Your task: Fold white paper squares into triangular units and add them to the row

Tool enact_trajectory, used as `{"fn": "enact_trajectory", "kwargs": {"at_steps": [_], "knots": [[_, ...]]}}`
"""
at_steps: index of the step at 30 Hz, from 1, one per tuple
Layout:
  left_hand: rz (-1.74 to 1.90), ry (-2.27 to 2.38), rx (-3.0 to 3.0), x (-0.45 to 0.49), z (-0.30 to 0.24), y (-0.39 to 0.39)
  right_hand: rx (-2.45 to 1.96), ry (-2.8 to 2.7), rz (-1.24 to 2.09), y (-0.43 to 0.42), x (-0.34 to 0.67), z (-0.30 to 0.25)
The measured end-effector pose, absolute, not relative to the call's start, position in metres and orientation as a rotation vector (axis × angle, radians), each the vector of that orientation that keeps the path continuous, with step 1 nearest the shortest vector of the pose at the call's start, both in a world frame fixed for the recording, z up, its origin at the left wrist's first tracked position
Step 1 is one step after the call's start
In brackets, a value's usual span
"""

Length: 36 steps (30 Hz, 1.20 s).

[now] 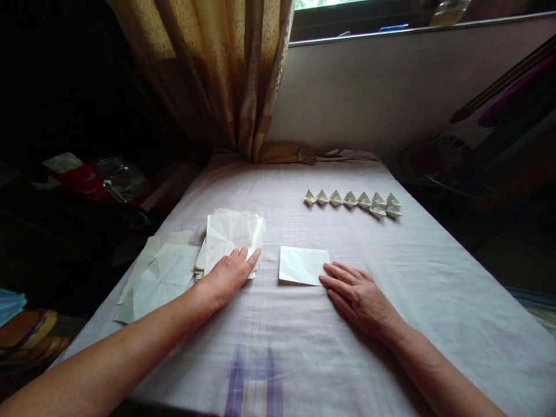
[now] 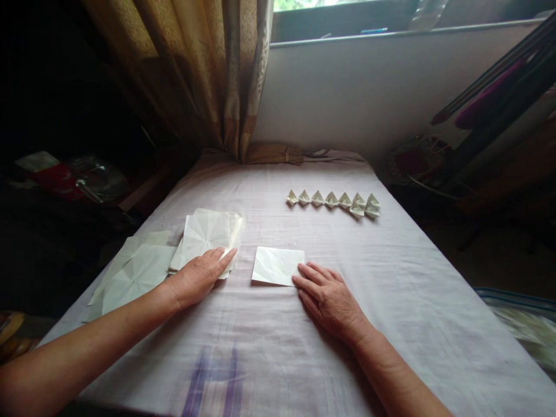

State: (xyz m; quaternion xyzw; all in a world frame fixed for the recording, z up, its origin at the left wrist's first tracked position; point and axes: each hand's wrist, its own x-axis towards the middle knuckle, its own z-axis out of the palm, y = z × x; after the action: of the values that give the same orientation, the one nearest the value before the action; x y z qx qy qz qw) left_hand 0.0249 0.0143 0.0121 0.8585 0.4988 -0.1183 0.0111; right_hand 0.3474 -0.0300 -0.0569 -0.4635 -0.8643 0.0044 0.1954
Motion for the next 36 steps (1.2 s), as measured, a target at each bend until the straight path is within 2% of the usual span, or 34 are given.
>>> {"fn": "enact_trajectory", "kwargs": {"at_steps": [10,20,23,31,34,36], "knots": [[-0.155,1.935,2.571,0.018,0.008,0.015,-1.302,-2.406,0.020,-0.029,0.347,-0.059],[0.081,2.288,2.480,0.023,0.098,0.074,-1.319,-2.406,0.044,-0.030,0.347,-0.058],[-0.061,2.347,2.347,0.025,0.112,0.085,-1.322,-2.395,0.048,-0.030,0.346,-0.057],[-0.065,2.213,2.349,0.044,0.066,0.045,-1.291,-2.310,0.098,-0.030,0.347,-0.058],[-0.055,2.190,2.329,0.052,0.048,0.031,-1.322,-2.080,0.368,-0.022,0.329,-0.045],[-0.008,2.184,2.284,0.056,0.040,0.027,-1.390,-1.836,0.840,-0.010,0.302,-0.029]]}}
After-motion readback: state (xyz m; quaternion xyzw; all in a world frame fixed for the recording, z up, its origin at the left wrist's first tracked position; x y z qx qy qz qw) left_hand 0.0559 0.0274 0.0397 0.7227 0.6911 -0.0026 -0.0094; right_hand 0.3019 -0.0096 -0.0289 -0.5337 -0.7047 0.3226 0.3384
